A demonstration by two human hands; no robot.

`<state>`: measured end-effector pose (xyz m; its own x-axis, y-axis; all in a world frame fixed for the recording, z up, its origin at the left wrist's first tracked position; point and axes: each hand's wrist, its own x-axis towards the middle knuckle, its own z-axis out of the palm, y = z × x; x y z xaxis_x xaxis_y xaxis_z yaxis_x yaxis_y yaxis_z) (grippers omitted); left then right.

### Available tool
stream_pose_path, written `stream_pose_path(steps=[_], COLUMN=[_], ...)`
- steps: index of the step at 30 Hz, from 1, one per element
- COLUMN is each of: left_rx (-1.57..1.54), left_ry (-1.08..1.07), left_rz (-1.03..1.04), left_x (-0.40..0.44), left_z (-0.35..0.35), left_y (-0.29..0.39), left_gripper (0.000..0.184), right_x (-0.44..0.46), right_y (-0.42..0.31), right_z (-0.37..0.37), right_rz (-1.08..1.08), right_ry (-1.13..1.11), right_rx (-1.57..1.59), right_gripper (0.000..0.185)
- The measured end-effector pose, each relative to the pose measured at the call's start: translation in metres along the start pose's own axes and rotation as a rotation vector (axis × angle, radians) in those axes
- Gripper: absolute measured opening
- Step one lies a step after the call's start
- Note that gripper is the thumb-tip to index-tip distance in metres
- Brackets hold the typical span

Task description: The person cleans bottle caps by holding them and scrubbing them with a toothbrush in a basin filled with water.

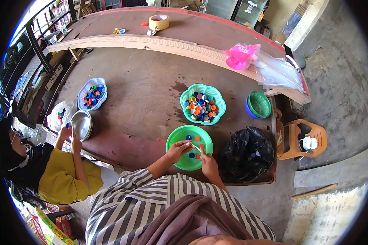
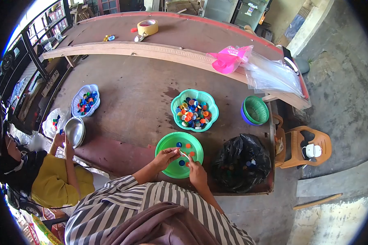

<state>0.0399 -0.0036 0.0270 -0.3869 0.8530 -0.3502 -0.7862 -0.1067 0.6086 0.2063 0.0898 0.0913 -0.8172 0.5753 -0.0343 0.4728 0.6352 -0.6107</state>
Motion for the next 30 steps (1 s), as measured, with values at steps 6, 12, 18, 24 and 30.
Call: stream_pose_path(steps=[6, 12, 18, 24, 30], left_rx=[0.009, 0.030, 0.191, 0.766, 0.970], left_ry=[0.026, 0.036, 0.098, 0.052, 0.145], left_rz=[0.016, 0.011, 0.010, 0.327, 0.354], left_x=[0.001, -0.001, 0.001, 0.006, -0.002], left_z=[-0.003, 0.000, -0.002, -0.012, -0.002], left_y=[0.000, 0.000, -0.003, -0.011, 0.000], left_gripper=[0.024, 0.024, 0.025, 0.034, 0.042], right_x=[-0.002, 0.003, 0.007, 0.004, 0.007], right_y=[0.000, 0.012, 0.018, 0.006, 0.004], right_z=[0.002, 0.004, 0.002, -0.008, -0.014], right_rz=[-0.029, -0.020, -0.004, -0.049, -0.068], right_ry=[0.028, 0.147, 0.130, -0.040, -0.024], right_rx=[0.003, -0.010, -0.050, -0.087, -0.077], right_gripper=[0.048, 0.046, 0.047, 0.043, 0.043])
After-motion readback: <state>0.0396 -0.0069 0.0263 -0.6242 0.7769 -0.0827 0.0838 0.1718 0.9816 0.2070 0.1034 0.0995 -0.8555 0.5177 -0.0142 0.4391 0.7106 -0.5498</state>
